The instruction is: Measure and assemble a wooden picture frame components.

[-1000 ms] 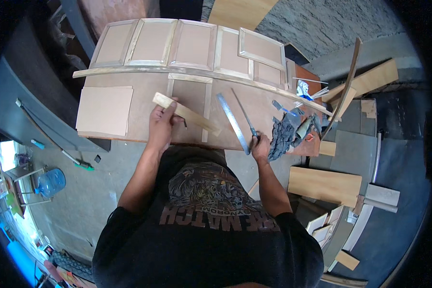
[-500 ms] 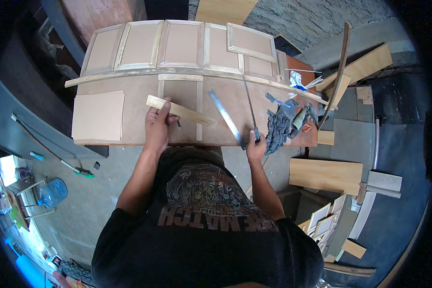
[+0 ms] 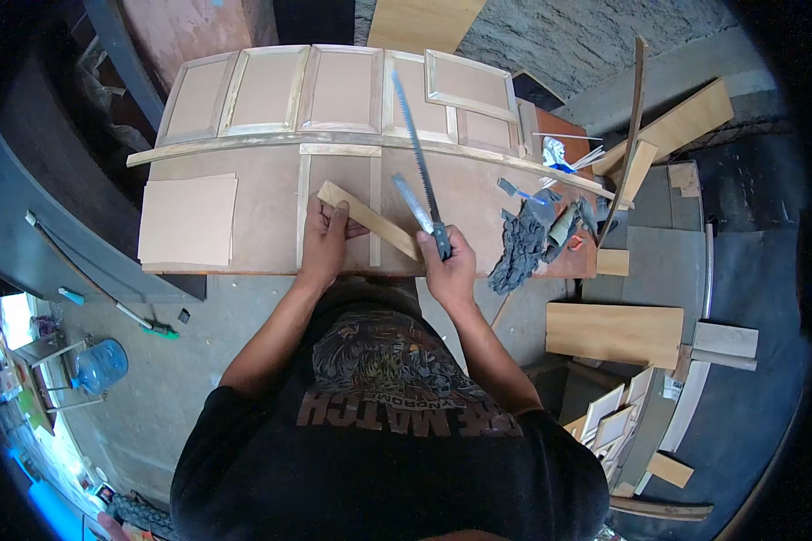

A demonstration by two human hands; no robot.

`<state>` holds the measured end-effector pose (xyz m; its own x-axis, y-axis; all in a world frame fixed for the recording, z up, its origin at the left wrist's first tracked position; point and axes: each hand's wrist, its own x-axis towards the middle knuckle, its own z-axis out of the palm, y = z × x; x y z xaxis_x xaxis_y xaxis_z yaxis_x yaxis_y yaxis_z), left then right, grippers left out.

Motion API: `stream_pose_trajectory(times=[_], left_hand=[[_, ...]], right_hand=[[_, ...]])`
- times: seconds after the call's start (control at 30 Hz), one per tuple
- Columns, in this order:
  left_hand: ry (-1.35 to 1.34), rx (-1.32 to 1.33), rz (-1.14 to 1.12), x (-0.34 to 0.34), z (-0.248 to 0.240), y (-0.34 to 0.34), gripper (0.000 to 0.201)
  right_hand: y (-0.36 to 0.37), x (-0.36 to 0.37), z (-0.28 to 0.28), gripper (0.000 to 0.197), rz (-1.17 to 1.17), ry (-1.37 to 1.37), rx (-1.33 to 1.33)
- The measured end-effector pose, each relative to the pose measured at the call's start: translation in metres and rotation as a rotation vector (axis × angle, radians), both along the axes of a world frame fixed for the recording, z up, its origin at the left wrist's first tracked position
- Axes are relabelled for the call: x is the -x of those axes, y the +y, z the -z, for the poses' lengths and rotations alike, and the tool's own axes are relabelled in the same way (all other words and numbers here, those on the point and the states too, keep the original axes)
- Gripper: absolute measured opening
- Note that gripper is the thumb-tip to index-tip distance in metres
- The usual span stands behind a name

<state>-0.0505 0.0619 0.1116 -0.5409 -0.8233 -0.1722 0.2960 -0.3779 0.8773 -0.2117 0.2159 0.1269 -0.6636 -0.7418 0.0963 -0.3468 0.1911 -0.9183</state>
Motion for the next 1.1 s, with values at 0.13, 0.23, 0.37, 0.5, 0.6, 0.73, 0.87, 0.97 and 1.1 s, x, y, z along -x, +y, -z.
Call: stream_pose_trajectory(times=[0.13,0.23,0.37,0.5,0.6,0.73,0.87,0.97,1.1], left_hand=[[0.050,0.032,-0.033,0.005,-0.002,0.001,0.027],[0.030,0.037,-0.026,0.010,-0.009,0.010,0.029],[0.069,0.066,-0.001,0.016,-0.006,0.019,0.033],[0.084,0.066,0.040,0.016,-0.002,0.020,0.032],[0.098,0.115,0.036,0.019,0.006,0.021,0.030],[0.157,0.120,0.004,0.023,0.001,0.018,0.039],[0.064,0.162,0.046,0.018,-0.017,0.016,0.049],[-0.026,0.314,0.034,0.013,-0.011,0.012,0.055],[-0.114,0.321,0.173,0.008,-0.019,0.010,0.047]], right_hand=[[-0.005,-0.017,-0.025,0.018,-0.037,0.121,0.007],[-0.010,-0.027,-0.030,0.025,-0.036,0.101,0.029],[-0.007,-0.027,-0.018,0.038,-0.025,0.055,-0.045],[-0.002,-0.025,-0.016,0.036,-0.004,0.000,-0.085],[-0.001,-0.023,-0.015,0.031,0.013,-0.067,-0.058],[-0.001,-0.024,-0.018,0.020,-0.028,-0.189,-0.041],[-0.003,-0.024,-0.012,0.022,-0.049,-0.209,-0.006],[-0.006,-0.024,-0.016,0.029,-0.031,-0.180,-0.003],[-0.007,-0.020,-0.028,0.029,-0.004,-0.201,0.077]])
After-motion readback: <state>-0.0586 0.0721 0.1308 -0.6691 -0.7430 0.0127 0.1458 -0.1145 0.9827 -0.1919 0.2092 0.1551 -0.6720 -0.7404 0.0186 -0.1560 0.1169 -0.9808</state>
